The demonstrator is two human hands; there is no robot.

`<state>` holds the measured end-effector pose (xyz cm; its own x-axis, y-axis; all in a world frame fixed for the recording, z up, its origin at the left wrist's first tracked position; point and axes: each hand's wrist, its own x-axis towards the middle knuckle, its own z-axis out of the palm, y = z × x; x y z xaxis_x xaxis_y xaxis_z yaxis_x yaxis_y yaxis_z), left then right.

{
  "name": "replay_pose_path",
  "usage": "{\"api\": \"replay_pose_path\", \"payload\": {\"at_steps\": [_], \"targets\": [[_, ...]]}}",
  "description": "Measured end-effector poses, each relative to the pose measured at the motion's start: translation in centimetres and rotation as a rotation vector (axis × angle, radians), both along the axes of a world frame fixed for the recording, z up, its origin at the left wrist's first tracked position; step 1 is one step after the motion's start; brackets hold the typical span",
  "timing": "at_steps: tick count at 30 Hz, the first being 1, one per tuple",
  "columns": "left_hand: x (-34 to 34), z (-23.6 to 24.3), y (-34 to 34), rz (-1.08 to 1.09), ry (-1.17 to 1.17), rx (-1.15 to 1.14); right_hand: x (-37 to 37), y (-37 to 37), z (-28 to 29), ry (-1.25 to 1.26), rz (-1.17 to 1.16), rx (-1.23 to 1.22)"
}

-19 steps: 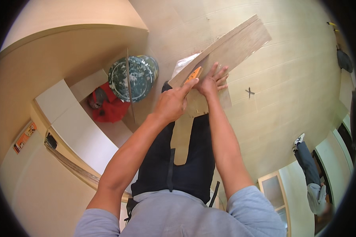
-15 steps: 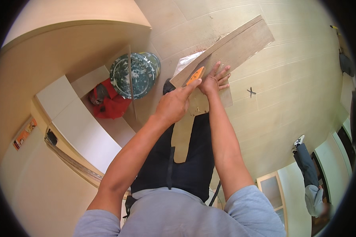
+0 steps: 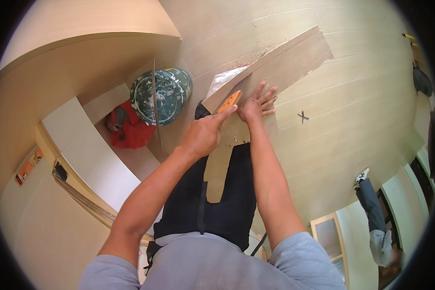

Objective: The person uses a hand saw to cut a wooden plank on the floor, then moves to a workbench to measure and mark the wood with a pencil and ruler. The person handles the plank, saw, ruler, and pencil throughout the task.

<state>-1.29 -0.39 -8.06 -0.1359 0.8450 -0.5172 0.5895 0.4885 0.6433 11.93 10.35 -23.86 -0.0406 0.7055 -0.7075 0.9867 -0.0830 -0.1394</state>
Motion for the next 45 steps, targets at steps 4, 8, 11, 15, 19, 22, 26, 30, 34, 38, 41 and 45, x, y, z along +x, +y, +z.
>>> {"api": "replay_pose_path", "payload": {"at_steps": [4,8,11,15,19,22,26,30,34,38,41,45], "targets": [[-1.2,3.5,-1.0,-0.014,0.025,-0.086,-0.7,-0.2,0.1,-0.033,0.019,-0.064],[-1.8,18.2,-1.4,-0.054,-0.052,-0.388,-0.3,-0.3,0.0,-0.072,0.021,-0.087],[-2.4,20.4,0.8,-0.079,-0.011,-0.443,-0.4,-0.3,0.0,-0.061,0.031,-0.101],[-2.7,8.0,3.1,-0.077,0.066,-0.161,-0.8,0.1,0.5,-0.059,0.027,-0.093],[-3.2,-1.9,1.0,-0.047,-0.005,-0.079,-0.8,0.3,1.1,-0.065,0.044,-0.101],[-1.9,-1.8,0.0,-0.004,-0.006,0.090,-0.5,0.0,1.4,0.031,0.007,-0.031],[-0.6,-0.3,0.5,0.003,-0.018,0.021,-0.4,0.4,0.5,-0.010,0.026,0.070],[-1.0,-2.8,1.2,0.070,-0.054,0.042,-0.9,1.2,-0.3,-0.052,0.029,-0.013],[-1.4,-0.1,1.6,0.059,-0.076,-0.034,-1.2,1.5,-0.4,-0.090,0.035,-0.072],[-2.3,13.3,0.3,-0.006,-0.060,-0.276,-1.4,1.6,-0.2,-0.109,0.044,-0.093],[-3.8,19.5,-1.3,-0.021,-0.071,-0.412,-1.3,1.6,0.0,-0.099,0.053,-0.114],[-3.7,10.5,1.3,-0.055,-0.021,-0.275,-0.8,1.6,-0.1,-0.092,0.035,-0.152]]}}
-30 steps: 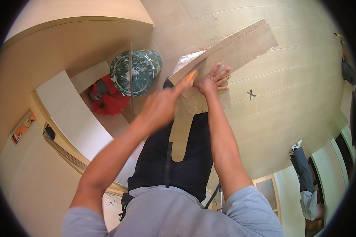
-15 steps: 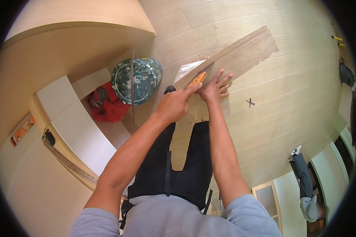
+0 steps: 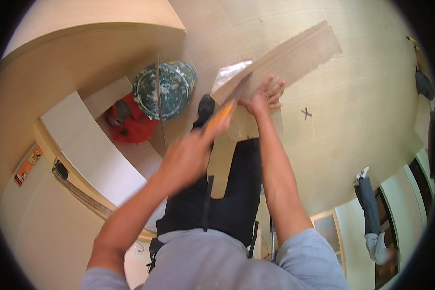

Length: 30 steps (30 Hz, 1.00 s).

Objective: The person uses a hand saw to cut a wooden plank on the floor, then moves to a workbench to measure and mark the wood with a pencil and ruler. The person handles the plank, saw, ruler, and pencil throughout the task.

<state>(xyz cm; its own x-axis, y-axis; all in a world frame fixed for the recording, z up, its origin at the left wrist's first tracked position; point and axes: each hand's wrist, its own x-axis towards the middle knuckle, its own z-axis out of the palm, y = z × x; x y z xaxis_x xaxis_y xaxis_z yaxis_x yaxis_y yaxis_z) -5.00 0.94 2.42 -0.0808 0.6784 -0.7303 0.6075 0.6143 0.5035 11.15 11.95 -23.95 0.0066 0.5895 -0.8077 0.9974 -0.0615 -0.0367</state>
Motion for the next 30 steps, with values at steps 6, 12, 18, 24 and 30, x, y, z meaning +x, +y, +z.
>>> {"api": "replay_pose_path", "payload": {"at_steps": [6,12,18,24,30], "targets": [[3.0,-9.9,3.0,0.034,0.048,0.125,0.2,-0.9,-1.2,0.105,0.023,0.147],[4.2,-7.4,0.7,0.104,0.009,0.138,1.0,-2.4,-1.3,0.061,0.155,0.132],[3.9,-12.0,-0.5,0.096,0.044,0.310,0.3,-0.6,-1.1,0.090,0.087,0.179],[2.2,-9.6,0.6,0.132,-0.047,0.266,0.1,-1.2,0.4,0.065,0.089,0.068],[2.7,-10.6,5.4,0.045,-0.063,0.221,1.0,2.0,-0.5,0.166,-0.058,0.242]]}}
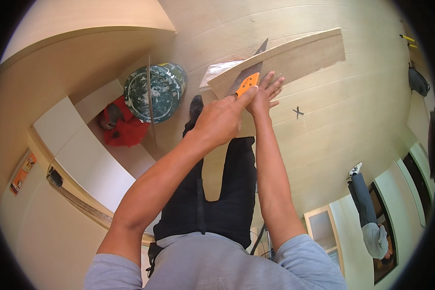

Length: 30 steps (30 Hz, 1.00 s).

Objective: The person uses a hand saw to cut a wooden plank on the floor, then moves to a workbench to measure and mark the wood with a pencil and ruler. The person handles the plank, saw, ruler, and pencil throughout the task.

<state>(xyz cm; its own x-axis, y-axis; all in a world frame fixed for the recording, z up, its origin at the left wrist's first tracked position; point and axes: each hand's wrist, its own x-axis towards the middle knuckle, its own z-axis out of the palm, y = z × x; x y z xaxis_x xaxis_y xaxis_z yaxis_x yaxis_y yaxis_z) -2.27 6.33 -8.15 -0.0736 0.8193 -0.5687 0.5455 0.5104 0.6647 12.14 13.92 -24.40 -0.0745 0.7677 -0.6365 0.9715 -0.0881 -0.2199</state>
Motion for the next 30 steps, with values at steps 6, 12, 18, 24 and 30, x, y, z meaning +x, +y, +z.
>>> {"api": "replay_pose_path", "payload": {"at_steps": [6,12,18,24,30], "targets": [[0.0,-1.0,-2.2,0.124,-0.089,0.022,-1.2,-0.9,-0.1,-0.070,0.049,-0.094],[1.5,-1.0,-1.4,0.136,-0.069,0.039,0.2,-1.2,-1.6,-0.072,0.092,-0.120],[1.1,12.0,-1.6,0.082,-0.084,-0.168,-0.4,-0.8,-1.7,-0.132,0.115,-0.066],[-2.0,17.4,-5.8,0.041,-0.012,-0.229,-0.4,-0.1,0.8,-0.130,0.102,-0.233],[-0.8,1.1,-4.2,-0.001,0.066,-0.012,-1.8,0.2,1.2,-0.086,0.027,-0.179]]}}
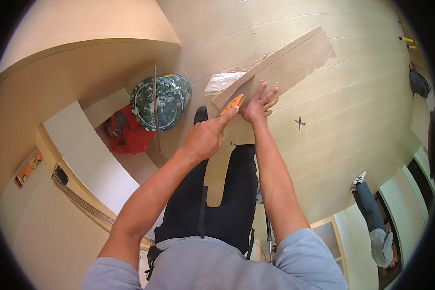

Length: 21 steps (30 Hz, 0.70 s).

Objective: The person uses a hand saw to cut a wooden plank on the floor, then moves to a workbench to measure and mark the wood with a pencil and ruler. The person handles the plank, saw, ruler, and pencil throughout the task.

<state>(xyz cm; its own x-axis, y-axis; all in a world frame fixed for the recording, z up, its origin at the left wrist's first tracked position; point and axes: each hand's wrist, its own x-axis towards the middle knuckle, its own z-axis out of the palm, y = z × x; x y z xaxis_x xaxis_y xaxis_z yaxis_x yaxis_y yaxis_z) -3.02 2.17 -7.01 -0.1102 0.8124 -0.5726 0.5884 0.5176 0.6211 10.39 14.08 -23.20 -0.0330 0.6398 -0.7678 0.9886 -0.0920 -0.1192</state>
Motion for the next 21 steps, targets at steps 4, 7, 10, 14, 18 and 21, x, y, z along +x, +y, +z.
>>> {"api": "replay_pose_path", "payload": {"at_steps": [4,7,10,14,18,21], "targets": [[0.2,0.2,-1.8,0.084,-0.022,0.045,-0.1,-0.5,1.3,0.030,0.044,0.014],[0.4,2.4,-1.6,0.194,-0.186,0.108,1.4,-0.7,2.1,0.082,0.112,0.093],[0.2,3.0,-0.7,0.214,-0.143,0.085,3.1,-2.1,1.5,0.218,-0.054,0.252],[-0.9,1.6,0.2,0.259,-0.132,0.053,5.7,-6.1,-1.3,0.264,-0.308,0.404],[-1.5,0.7,-0.5,0.311,-0.134,0.072,11.2,-8.2,-3.6,0.353,-0.317,0.266],[-1.1,0.7,-1.5,0.325,-0.133,0.040,13.1,-8.5,-4.3,0.422,-0.382,0.249]]}}
